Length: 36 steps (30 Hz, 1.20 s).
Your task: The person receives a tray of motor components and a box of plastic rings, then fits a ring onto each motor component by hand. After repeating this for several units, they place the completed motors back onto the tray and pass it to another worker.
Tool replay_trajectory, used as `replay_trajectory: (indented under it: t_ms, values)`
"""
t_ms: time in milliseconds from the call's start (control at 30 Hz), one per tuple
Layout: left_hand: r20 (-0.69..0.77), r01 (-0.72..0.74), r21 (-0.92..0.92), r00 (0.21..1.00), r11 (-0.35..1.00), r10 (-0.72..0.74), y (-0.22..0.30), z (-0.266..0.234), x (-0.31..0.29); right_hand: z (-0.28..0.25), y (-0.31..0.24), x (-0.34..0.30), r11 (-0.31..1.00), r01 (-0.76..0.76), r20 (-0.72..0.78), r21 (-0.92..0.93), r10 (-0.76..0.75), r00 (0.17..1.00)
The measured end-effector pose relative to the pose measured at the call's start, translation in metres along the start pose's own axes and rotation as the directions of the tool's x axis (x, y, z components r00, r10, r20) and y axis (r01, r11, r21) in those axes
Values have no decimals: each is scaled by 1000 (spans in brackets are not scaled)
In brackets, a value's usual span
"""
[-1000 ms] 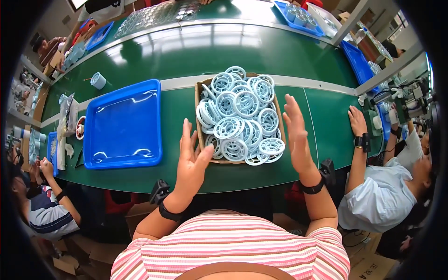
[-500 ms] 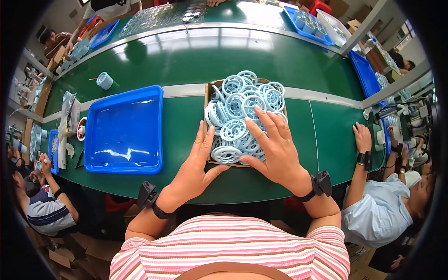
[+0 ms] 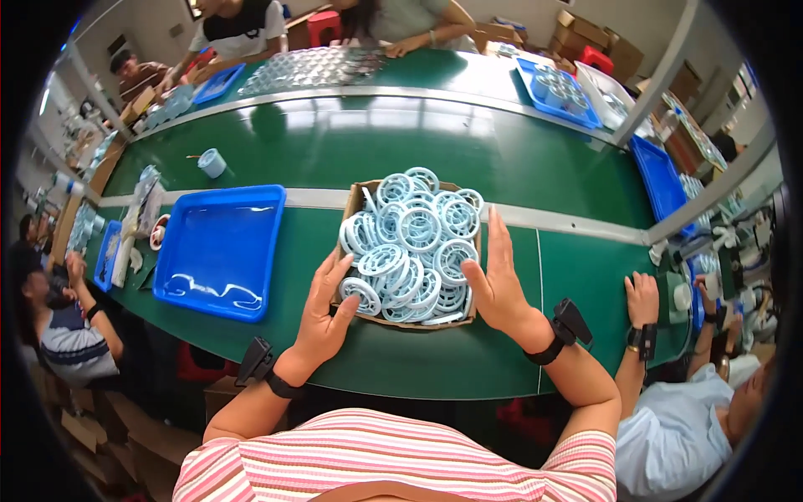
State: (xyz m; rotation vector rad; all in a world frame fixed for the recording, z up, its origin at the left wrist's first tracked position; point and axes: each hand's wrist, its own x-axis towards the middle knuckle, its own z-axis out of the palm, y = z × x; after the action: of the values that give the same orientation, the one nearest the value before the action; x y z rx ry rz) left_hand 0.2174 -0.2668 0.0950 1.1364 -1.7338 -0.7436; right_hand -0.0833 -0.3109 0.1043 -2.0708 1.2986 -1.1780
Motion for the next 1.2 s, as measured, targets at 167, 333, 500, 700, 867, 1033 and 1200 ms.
replay_trajectory:
  t_ms: [167,333,500,700,867,1033,1200]
  values:
    - [-57,-59,-11,997,998,59,-12,-3,-4,24,10,5,893,-105,48,437,93,994]
    - [-102,11,-73,995,997,-18,-8,-4,-3,27,14,4,591,-277,187,757,211,960]
    - [-194,-4,-53,981,999,-7,-5,-1,-9,30,20,4,599,-236,160,765,178,971]
    - [37,88,2,995,996,-88,56,-38,-94,32,18,2,643,-203,116,738,175,978]
    - [396,782,123,525,610,-753,49,-83,-174,40,46,-3,608,-200,112,769,180,977]
    - [-322,985,-8,159,171,-933,-47,-84,-349,33,26,1,601,-218,130,768,187,974]
    - [-211,907,-415,-18,73,-977,3,-39,-348,33,26,3,628,-227,113,744,216,970]
